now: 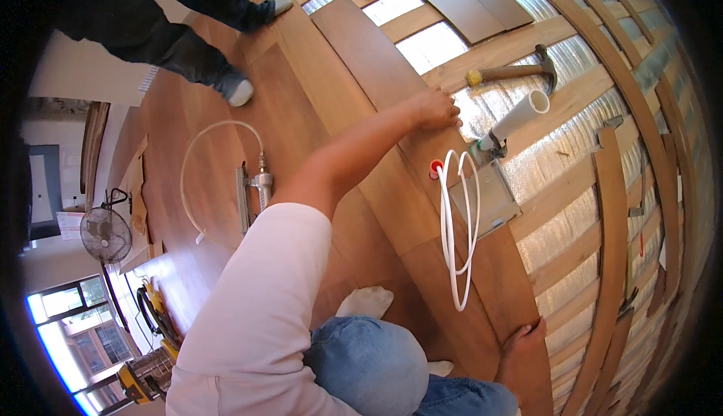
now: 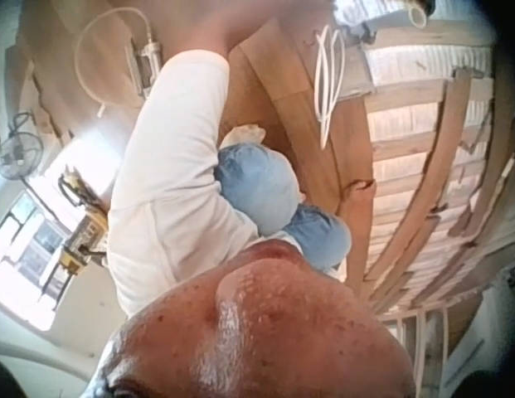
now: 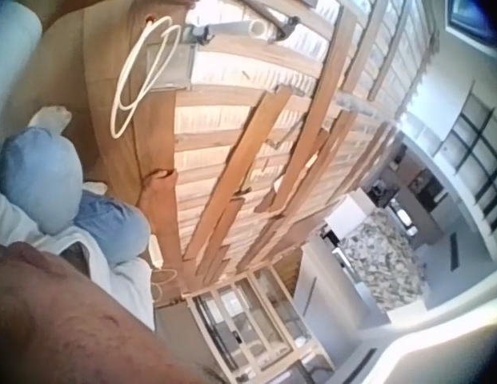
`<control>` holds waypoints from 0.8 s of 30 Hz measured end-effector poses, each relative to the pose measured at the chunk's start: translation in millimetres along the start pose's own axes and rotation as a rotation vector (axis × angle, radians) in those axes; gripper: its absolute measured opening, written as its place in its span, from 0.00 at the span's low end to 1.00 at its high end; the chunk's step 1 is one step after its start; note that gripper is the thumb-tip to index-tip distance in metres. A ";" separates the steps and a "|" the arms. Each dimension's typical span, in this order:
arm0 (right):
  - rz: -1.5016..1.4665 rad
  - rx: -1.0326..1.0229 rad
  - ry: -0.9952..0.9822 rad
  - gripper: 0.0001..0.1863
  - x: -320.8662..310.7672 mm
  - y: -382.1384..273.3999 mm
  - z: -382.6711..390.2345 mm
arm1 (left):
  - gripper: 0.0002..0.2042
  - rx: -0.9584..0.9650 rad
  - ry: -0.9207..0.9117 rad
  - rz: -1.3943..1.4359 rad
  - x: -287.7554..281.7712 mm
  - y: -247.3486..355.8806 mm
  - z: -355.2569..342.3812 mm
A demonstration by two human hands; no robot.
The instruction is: The person uses a table saw to cut a wood tile, then applies adhesive from a bottle to the edge of the tile before fitting it into a gap in the wooden floor and securing it with a pneumatic nail gun.
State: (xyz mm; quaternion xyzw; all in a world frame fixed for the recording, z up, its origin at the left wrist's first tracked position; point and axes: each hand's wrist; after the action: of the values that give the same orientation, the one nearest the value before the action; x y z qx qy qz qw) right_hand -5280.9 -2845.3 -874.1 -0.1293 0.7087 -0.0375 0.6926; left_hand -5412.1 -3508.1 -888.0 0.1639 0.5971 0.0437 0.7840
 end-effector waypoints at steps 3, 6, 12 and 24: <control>-0.089 -0.014 0.018 0.26 2.5 3.3 5.0 | 0.22 0.055 0.018 0.005 -1.3 -1.9 5.7; -0.133 -0.030 -0.017 0.26 3.7 -6.5 7.1 | 0.20 0.129 0.154 0.015 7.1 -23.3 21.2; -0.020 0.272 -0.338 0.24 -103.2 -166.3 -21.6 | 0.13 0.205 0.445 -0.067 34.4 -30.5 20.8; 0.030 0.027 0.047 0.23 0.7 -9.5 0.5 | 0.18 0.106 0.480 -0.046 24.8 21.6 40.6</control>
State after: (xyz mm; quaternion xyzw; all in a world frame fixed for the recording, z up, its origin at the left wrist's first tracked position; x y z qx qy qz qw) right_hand -5279.1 -2854.5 -872.6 -0.1086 0.7259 -0.0394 0.6780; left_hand -5363.7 -3489.5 -894.7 0.1760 0.7714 0.0319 0.6107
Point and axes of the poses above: each hand's wrist, its own z-axis away from the middle knuckle, its own x-axis out of the palm, y = z × x, and after that the axes turned 5 degrees about x, right-handed
